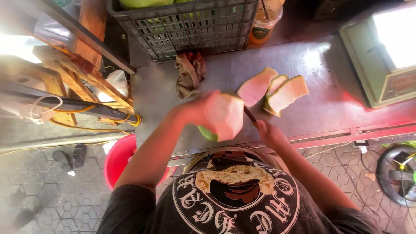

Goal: Peeling a pomelo with a knife at a stall counter.

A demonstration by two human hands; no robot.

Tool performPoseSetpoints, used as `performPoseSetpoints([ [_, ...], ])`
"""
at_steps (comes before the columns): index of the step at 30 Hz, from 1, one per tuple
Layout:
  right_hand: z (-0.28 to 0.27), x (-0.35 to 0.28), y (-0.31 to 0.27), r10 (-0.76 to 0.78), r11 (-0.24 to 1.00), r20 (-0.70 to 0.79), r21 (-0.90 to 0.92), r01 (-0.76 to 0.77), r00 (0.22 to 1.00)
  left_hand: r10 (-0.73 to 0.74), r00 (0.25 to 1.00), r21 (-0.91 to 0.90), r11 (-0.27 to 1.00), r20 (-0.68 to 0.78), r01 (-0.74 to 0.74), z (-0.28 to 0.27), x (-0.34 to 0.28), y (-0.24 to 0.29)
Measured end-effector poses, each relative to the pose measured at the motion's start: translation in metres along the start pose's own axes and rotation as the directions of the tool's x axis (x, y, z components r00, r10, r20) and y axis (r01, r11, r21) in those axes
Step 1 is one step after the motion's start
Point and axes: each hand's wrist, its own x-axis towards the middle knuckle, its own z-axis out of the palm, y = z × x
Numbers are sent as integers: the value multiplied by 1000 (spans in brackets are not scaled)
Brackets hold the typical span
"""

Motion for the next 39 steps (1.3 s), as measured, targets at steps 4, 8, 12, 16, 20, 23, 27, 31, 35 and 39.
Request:
performPoseSetpoints([
  [4, -22, -33, -14, 4, 994, -218, 104, 19, 976, -4, 1000, 133, 991, 9, 3, 33, 4, -19],
  [8, -26, -67, -51, -6, 987, -278, 155, 52, 961, -199, 977, 66, 977, -76, 204, 42, -12, 22],
  [12, -16, -85, -69, -414, 907, -323, -76, 413, 851, -278, 910, -23, 958, -308, 285, 66, -11, 21],
  [16, -13, -84, -87, -271, 954, -185, -180, 238, 945, -254, 893, -6, 962, -372, 272, 70, -12, 22],
  [20, -14, -47, -100, -229, 950, -157, -249, 186, 961, -344, 902, 25, 932, -260, 362, 64, -11, 32],
  [23, -12, -34, -93, -411, 884, -241, -339, 321, 879, -288, 917, 45, 949, -275, 311, 59, -10, 31],
  [27, -8, -33, -68, -291, 935, -195, -266, 235, 937, -274, 914, 51, 952, -300, 302, 64, -11, 32],
  [31, 1, -5, -58, -400, 916, -228, -143, 376, 888, -275, 904, 18, 955, -327, 296, 70, -12, 35],
  [35, -1, -5, -36, -291, 955, -143, -96, 279, 946, -279, 913, 48, 951, -298, 306, 73, -13, 37],
  [39, 14, 20, -5, -285, 958, -130, -54, 281, 950, -249, 912, 60, 957, -326, 283, 72, -11, 30],
])
